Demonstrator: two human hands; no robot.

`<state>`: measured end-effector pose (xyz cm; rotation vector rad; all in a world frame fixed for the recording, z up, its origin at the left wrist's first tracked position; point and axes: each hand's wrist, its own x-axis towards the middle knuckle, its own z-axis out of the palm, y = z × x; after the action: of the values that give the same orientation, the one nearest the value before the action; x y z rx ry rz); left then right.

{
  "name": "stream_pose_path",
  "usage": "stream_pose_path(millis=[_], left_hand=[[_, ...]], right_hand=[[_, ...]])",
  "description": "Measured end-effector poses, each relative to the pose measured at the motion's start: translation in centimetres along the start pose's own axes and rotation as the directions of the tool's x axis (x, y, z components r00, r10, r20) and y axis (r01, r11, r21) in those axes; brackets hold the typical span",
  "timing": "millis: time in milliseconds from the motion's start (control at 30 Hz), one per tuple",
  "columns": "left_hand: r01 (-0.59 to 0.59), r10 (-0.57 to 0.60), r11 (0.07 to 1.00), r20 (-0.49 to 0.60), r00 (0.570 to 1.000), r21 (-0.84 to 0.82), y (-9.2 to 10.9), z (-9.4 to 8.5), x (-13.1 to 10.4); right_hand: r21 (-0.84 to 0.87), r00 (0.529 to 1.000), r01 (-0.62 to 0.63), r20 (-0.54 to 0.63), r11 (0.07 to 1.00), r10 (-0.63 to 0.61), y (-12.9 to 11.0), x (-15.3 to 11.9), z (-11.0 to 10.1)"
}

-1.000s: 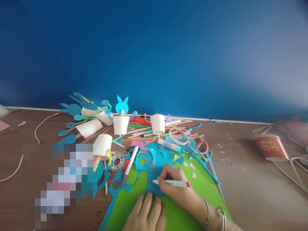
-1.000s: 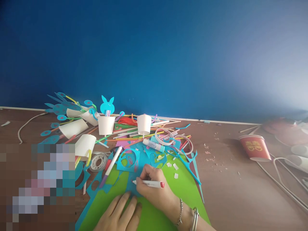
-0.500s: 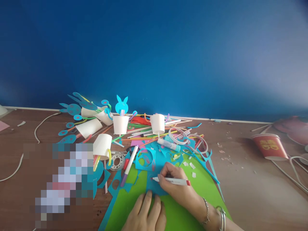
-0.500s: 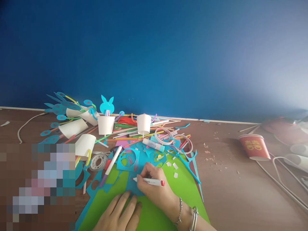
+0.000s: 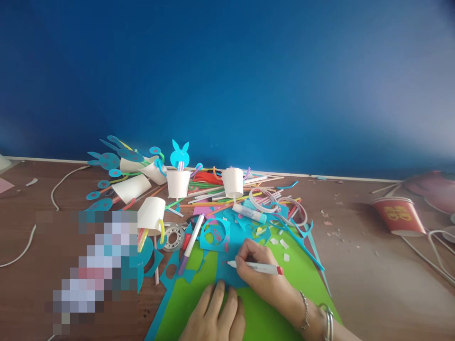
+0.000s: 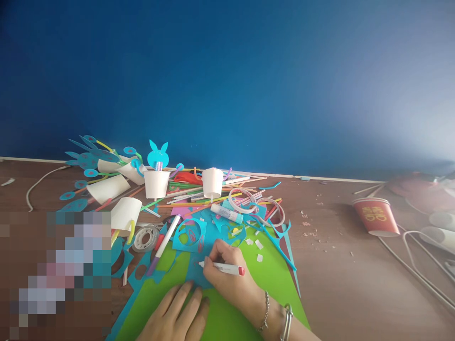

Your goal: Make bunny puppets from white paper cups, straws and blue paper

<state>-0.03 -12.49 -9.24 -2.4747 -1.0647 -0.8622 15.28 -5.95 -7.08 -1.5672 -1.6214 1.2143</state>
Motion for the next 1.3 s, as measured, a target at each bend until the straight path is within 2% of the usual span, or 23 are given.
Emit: stream_pose_path(millis=[233,500,700,1067,1300], left_hand=[[-0.005,0.005,1.000,0.013,1.000,0.003,0.0,0.0,-0.1],[-0.070,0.065,0.997,0.109,0.992,0.044,0.0,0.3,-1.1],[-0.035,0.033,0.999,0.055,0.998,0.021,-0.1,0.1,-0.7],[-0.017,0.017,1.000,0.030,0.999,0.005,0.0,0.0,-0.3],[-0.035,0.034,0.999,0.058,0.998,0.005,-0.1,-0.1,-0.3]], right_hand=[[-0.007,1.000,0.004,0.030,1.000,-0.004,-0.2,-0.2,-0.1],[0.003,0.999,0.016,0.042,1.000,-0.016,-0.2,-0.2,-0.1],[0.041,1.000,-0.003,-0.016,0.999,0.004,0.0,0.0,0.1],[0.000,1.000,0.008,0.023,1.000,-0.008,-0.3,-0.1,0.0],[0.027,1.000,-0.012,-0.015,1.000,0.013,-0.2,0.0,0.0]])
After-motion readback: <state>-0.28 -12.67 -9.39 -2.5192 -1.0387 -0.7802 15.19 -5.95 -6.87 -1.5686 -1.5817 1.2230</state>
